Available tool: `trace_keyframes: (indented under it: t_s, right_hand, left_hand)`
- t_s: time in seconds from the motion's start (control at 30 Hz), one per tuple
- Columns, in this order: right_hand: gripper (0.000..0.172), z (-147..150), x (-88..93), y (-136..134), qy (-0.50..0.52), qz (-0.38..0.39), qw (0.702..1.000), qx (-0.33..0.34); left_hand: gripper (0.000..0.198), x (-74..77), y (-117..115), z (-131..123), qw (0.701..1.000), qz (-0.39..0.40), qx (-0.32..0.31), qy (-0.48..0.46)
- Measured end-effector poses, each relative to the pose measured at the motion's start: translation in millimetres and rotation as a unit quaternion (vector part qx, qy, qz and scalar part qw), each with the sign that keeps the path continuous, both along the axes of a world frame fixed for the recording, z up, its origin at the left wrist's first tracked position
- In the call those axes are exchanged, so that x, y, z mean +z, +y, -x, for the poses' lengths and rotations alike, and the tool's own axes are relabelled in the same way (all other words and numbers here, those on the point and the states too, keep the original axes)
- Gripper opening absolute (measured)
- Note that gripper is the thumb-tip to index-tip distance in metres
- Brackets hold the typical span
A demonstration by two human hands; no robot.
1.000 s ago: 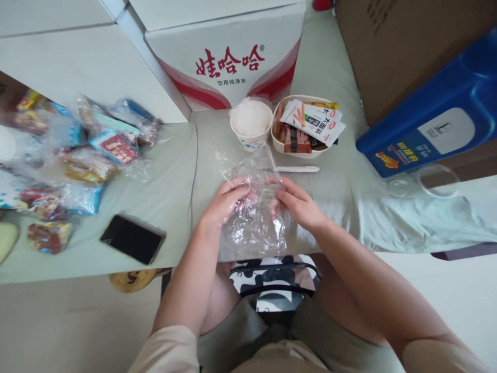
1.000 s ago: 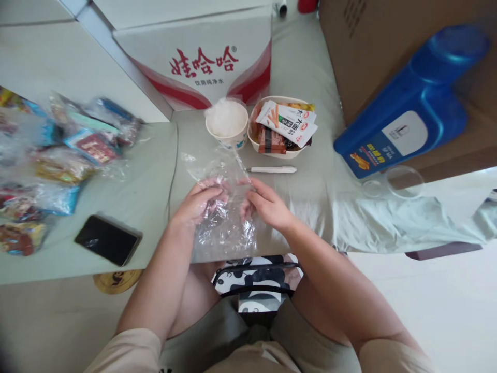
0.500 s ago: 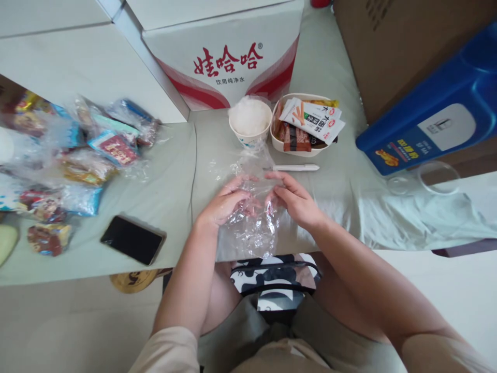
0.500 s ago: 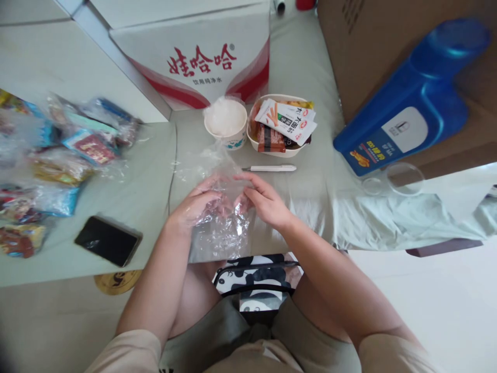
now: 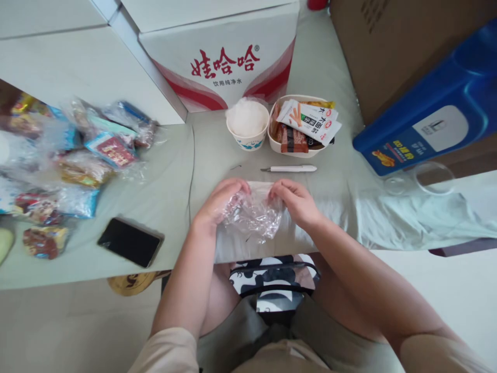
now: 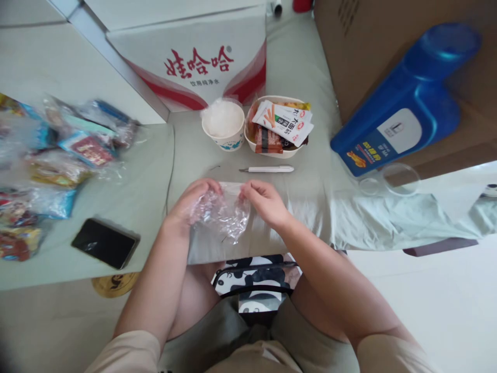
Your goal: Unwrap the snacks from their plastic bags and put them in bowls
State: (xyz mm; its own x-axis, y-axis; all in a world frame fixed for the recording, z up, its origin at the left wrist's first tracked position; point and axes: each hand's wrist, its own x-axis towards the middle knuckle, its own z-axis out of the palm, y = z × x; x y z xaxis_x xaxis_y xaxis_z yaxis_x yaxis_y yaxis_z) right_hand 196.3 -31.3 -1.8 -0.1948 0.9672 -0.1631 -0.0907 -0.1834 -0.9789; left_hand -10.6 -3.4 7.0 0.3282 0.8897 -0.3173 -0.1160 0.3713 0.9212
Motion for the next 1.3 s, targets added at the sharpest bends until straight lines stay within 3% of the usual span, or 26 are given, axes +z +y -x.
trace_keyframes:
  t_s: [0.07,0.23,0.5,0.63,0.77,0.83,0.97,1.07,1.3]
  right_hand:
    - [0.026,0.7,0.1,0.4,-0.003,0.018,1.000,-0.013]
    - [0.035,0.4,-0.3,1.8,-0.007,0.026,0.998,-0.055]
    - [0.031,-2.2,2.2,1.5,-0.011,0.028,0.998,-0.051]
    - [0.030,-3.7,4.4,2.0,-0.019,0.024,0.997,-0.066]
    - [0.029,-4.2,3.8,2.2,-0.011,0.019,0.998,-0.055]
    - [0.030,-4.0,3.5,1.5,-0.005,0.021,0.999,-0.033]
    - [0.032,-3.4,3.8,-0.7,-0.006,0.025,1.000,0.001]
    - [0.039,-3.3,4.1,-1.4,0.000,0.030,1.000,0.001]
    - [0.046,-4.2,4.8,-1.5,-0.014,0.031,0.999,0.013]
  left_hand:
    - [0.042,-2.4,0.4,-0.2,1.000,0.009,-0.013,-0.006]
    - [0.072,-5.0,2.6,3.3,0.997,0.038,-0.030,-0.065]
    - [0.045,-7.8,5.5,2.6,0.998,-0.013,0.007,0.053]
    - [0.035,-5.0,6.5,2.4,0.997,-0.004,0.050,0.051]
    - [0.031,-4.0,9.5,3.7,0.994,0.009,0.107,-0.011]
    - [0.034,-3.8,9.8,3.3,0.994,0.014,0.101,-0.039]
    - [0.049,-3.7,5.3,0.0,0.998,0.037,0.030,-0.028]
    - [0.043,-4.6,1.6,-2.1,0.999,0.035,0.001,0.014]
    - [0.038,-6.4,1.5,-2.9,0.999,0.017,0.046,0.010]
